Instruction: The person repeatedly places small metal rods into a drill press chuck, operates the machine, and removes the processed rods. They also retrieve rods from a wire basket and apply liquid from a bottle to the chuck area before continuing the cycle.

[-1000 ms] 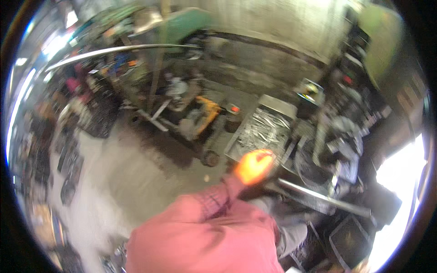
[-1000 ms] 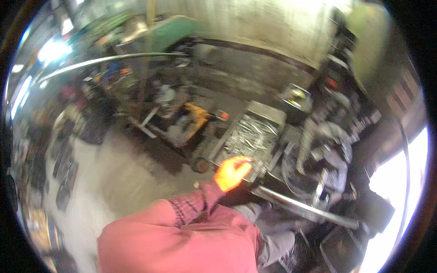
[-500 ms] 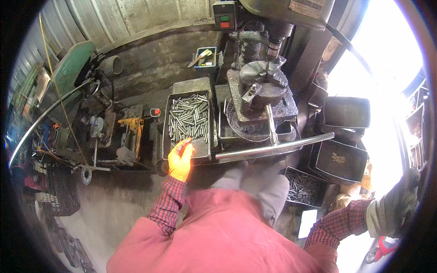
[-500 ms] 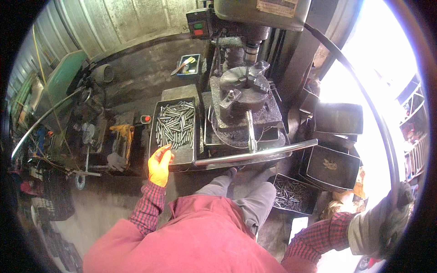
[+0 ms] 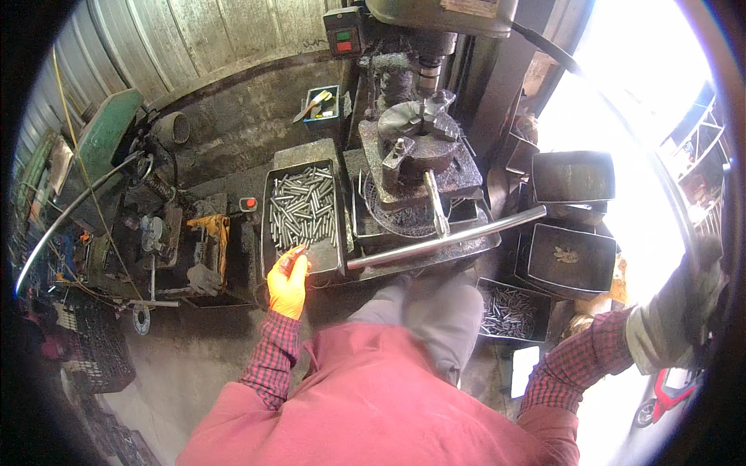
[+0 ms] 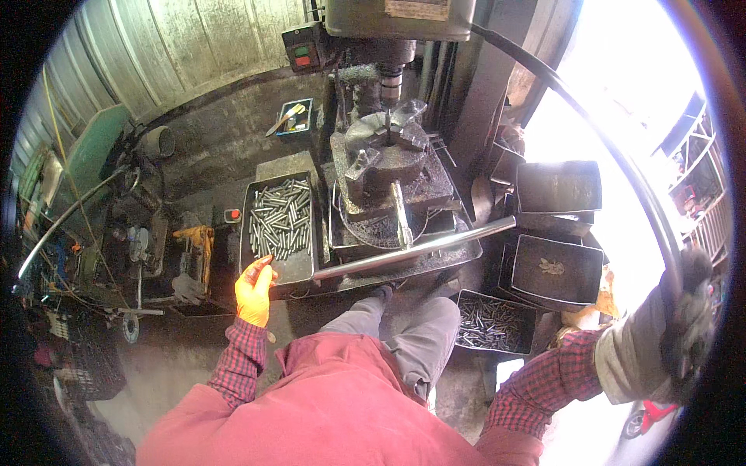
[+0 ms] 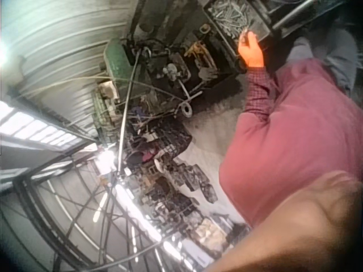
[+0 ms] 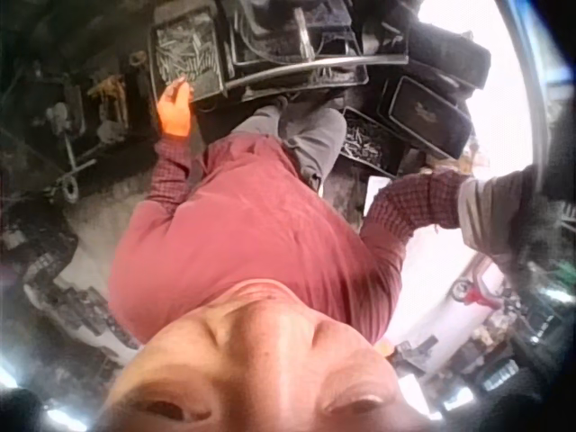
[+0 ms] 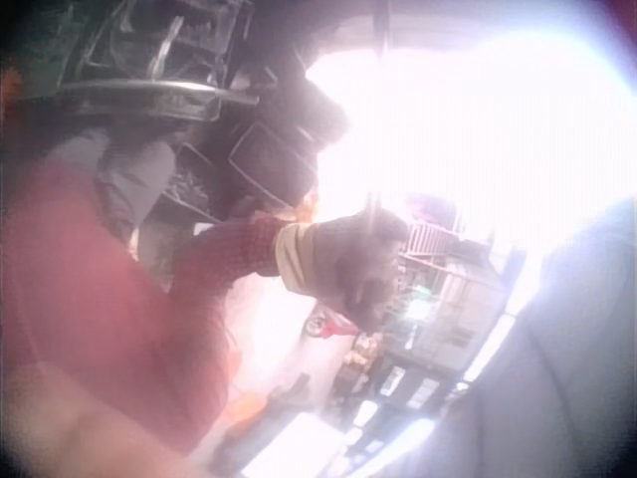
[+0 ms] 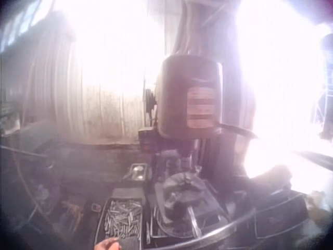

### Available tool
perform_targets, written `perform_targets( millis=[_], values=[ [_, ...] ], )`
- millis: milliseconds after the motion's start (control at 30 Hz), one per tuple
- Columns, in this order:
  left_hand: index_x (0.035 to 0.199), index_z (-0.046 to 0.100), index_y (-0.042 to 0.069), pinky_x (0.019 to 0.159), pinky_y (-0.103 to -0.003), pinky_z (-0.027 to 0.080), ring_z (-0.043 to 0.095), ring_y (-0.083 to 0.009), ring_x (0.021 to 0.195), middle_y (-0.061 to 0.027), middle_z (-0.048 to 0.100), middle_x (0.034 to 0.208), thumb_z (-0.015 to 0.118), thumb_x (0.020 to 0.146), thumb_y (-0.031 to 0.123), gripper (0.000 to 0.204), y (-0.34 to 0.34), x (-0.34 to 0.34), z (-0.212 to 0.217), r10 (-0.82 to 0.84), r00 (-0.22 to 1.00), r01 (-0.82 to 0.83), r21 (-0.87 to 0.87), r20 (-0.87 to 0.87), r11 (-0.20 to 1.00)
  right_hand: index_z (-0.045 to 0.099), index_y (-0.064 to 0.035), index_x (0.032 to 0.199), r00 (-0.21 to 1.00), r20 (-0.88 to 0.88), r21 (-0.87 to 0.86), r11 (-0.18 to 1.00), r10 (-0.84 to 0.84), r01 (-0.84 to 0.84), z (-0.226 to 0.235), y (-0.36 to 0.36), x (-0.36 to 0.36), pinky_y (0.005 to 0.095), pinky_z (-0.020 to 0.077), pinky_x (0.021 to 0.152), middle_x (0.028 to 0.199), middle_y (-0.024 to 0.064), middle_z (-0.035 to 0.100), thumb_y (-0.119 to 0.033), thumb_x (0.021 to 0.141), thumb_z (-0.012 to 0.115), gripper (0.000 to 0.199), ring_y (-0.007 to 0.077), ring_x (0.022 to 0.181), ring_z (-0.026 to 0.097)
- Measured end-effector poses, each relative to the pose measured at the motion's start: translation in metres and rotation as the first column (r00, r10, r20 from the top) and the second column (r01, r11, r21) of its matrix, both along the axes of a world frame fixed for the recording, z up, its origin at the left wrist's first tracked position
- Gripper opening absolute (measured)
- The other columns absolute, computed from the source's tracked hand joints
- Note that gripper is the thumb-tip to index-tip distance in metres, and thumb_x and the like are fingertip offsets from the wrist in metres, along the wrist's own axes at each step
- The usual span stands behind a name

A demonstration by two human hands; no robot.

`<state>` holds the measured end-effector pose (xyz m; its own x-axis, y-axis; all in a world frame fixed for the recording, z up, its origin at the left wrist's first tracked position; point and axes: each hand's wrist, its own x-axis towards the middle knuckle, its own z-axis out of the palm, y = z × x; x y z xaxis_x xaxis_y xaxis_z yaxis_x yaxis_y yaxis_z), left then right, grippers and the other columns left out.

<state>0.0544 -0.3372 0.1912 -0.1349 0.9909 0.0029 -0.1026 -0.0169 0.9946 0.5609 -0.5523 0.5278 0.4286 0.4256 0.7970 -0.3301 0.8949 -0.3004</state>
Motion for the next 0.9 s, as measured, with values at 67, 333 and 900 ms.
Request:
perform_targets(
  millis=[67,333,900],
  values=[
    [0.126,0.071,0.000,0.075,-0.022,0.051,0.064,-0.0071,0.083,-0.0006,0.071,0.097,0.064,0.103,0.006,0.025,-0.007,-0.002,0.003,-0.016,1.000,0.016,0.005,-0.016,1.000,0.045,0.0213,0.131,0.998,0.039,-0.022,0.999,0.042,-0.041,0.004,0.000,0.001,0.0670,0.0235,0.122,0.123,0.0318,0.056,-0.027,0.104,0.054,0.056,0.0450,0.122,0.054],
    [0.127,0.070,0.000,0.078,-0.023,0.052,0.064,-0.0075,0.085,0.0000,0.071,0.100,0.065,0.102,0.006,0.025,-0.024,0.008,0.007,-0.030,0.999,0.031,0.031,-0.026,0.999,0.038,0.0236,0.144,0.898,-0.388,-0.222,0.967,-0.208,0.128,0.039,0.007,-0.049,0.0731,0.0210,0.124,0.146,0.0398,0.047,-0.024,0.106,0.049,0.062,0.0531,0.140,0.045],
    [0.124,0.071,0.001,0.071,-0.021,0.049,0.063,-0.0074,0.080,-0.0001,0.070,0.098,0.067,0.102,0.006,0.023,0.023,0.051,0.016,-0.117,0.992,0.115,0.054,0.040,0.992,0.070,0.0101,0.118,0.999,0.033,-0.615,0.789,0.013,0.010,-0.177,0.044,-0.092,0.0494,0.0556,0.101,0.106,0.0245,0.075,-0.073,0.098,0.052,0.088,0.0361,0.104,0.073]
  ],
)
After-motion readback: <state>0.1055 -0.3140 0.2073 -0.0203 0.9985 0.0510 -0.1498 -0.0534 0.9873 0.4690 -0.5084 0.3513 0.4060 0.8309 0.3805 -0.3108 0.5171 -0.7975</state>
